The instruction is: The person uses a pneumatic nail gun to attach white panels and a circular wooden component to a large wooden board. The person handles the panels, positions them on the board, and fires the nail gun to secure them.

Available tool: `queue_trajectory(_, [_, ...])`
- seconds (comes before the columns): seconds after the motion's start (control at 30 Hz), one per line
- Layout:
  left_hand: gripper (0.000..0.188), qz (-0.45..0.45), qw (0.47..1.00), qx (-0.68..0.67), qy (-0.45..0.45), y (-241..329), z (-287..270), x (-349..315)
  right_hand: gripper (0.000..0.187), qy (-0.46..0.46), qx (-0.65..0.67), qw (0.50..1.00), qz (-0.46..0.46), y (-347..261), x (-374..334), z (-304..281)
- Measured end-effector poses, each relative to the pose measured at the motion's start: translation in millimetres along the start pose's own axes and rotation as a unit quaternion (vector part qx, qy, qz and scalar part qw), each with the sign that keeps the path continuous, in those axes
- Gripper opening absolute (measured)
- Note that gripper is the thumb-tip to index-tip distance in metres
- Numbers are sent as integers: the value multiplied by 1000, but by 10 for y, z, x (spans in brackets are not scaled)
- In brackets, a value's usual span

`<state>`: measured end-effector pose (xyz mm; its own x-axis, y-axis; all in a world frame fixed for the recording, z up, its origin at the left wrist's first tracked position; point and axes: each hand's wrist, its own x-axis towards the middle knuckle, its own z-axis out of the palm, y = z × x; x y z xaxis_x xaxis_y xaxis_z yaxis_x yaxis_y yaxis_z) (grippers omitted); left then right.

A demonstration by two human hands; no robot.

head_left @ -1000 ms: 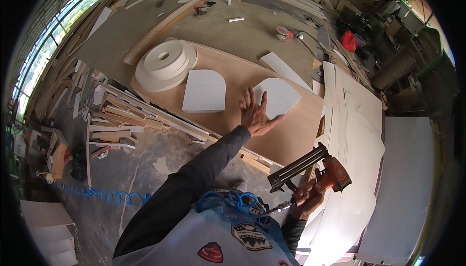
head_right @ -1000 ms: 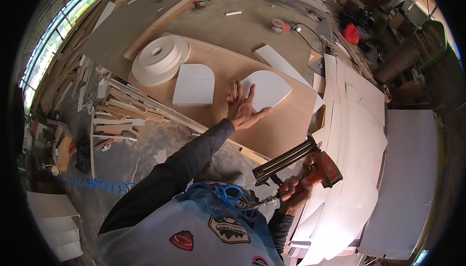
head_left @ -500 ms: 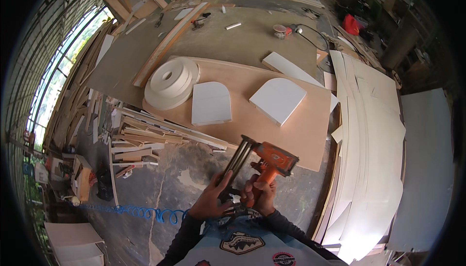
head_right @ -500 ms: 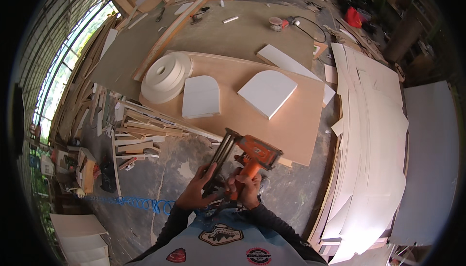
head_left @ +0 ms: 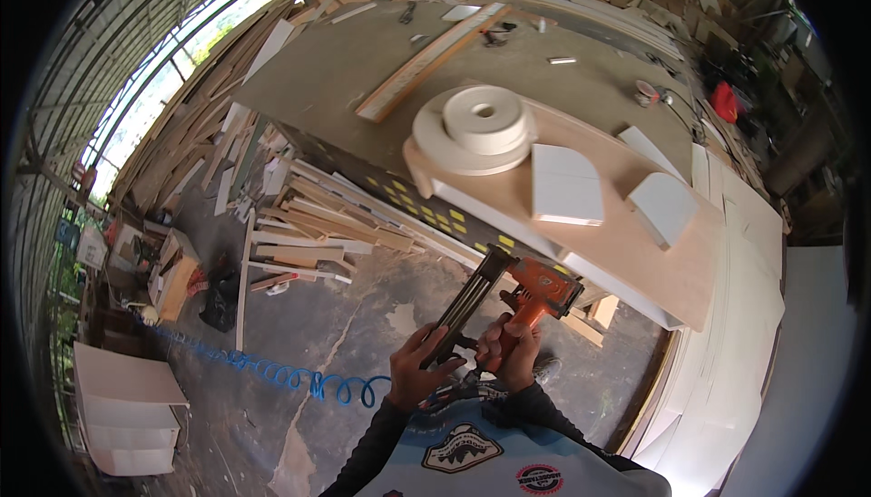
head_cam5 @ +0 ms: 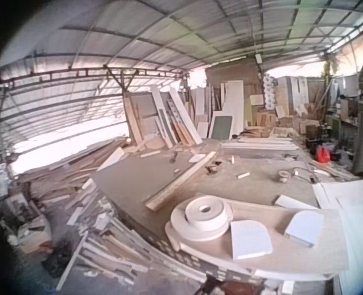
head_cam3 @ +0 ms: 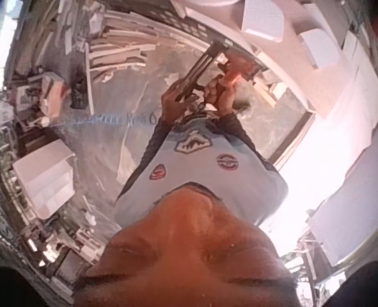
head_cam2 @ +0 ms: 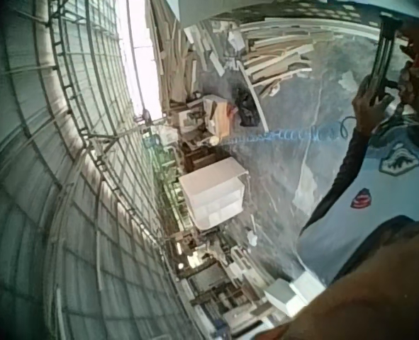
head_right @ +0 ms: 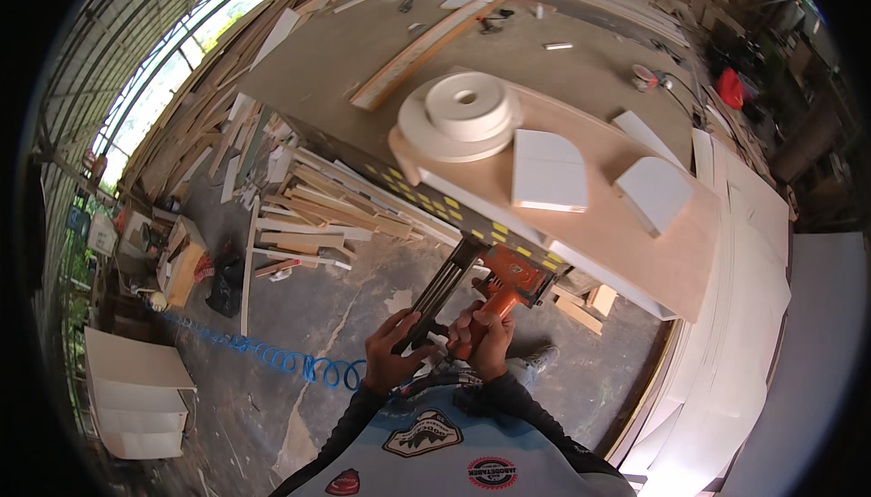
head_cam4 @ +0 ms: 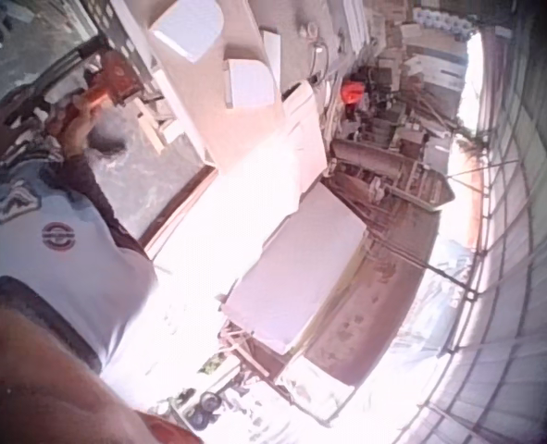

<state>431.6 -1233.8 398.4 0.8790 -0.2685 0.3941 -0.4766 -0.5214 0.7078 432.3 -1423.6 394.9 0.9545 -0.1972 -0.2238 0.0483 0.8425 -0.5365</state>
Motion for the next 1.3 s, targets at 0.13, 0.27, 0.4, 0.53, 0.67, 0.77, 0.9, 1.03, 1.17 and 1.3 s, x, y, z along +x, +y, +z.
queue_trajectory(0.13, [61, -106, 994, -20, 24, -362, -521, -71, 60, 11, 26, 999, -16, 449, 112, 284])
queue_trajectory(0.27, [39, -102, 993, 6, 51, -609, -1080, -73, 59, 22, 92, 996, 9, 643, 259, 546])
queue_trajectory(0.4, [21, -153, 985, -83, -17, -765, -1448, 254, 60, 3, 87, 996, -24, 725, 505, 605])
queue_trajectory(0.53, [25, -145, 985, -71, -60, -1151, -1522, 892, 60, -3, 64, 998, -16, 737, 683, 902])
queue_trajectory(0.67, [39, -229, 925, -242, -181, -1273, -1268, 1900, 61, -27, 63, 997, 30, 873, 993, 1027])
queue_trajectory(0.77, [37, -209, 930, -240, -184, -1416, -1017, 2342, 59, -45, 76, 995, 51, 952, 1267, 1296])
queue_trajectory(0.9, [40, -224, 895, -380, -61, -1652, -917, 2751, 49, -140, -78, 987, 18, 967, 1762, 1599])
queue_trajectory(1.03, [43, -214, 804, -548, 83, -1864, -995, 2835, 20, -277, -309, 909, 35, 971, 2275, 1987])
queue_trajectory(1.17, [46, -222, 701, -645, 208, -2179, -929, 2759, 26, -289, -350, 880, 138, 1091, 2777, 2148])
queue_trajectory(1.3, [47, -265, 694, -626, 238, -2418, -936, 2810, 41, -313, -352, 864, 179, 1178, 3070, 2334])
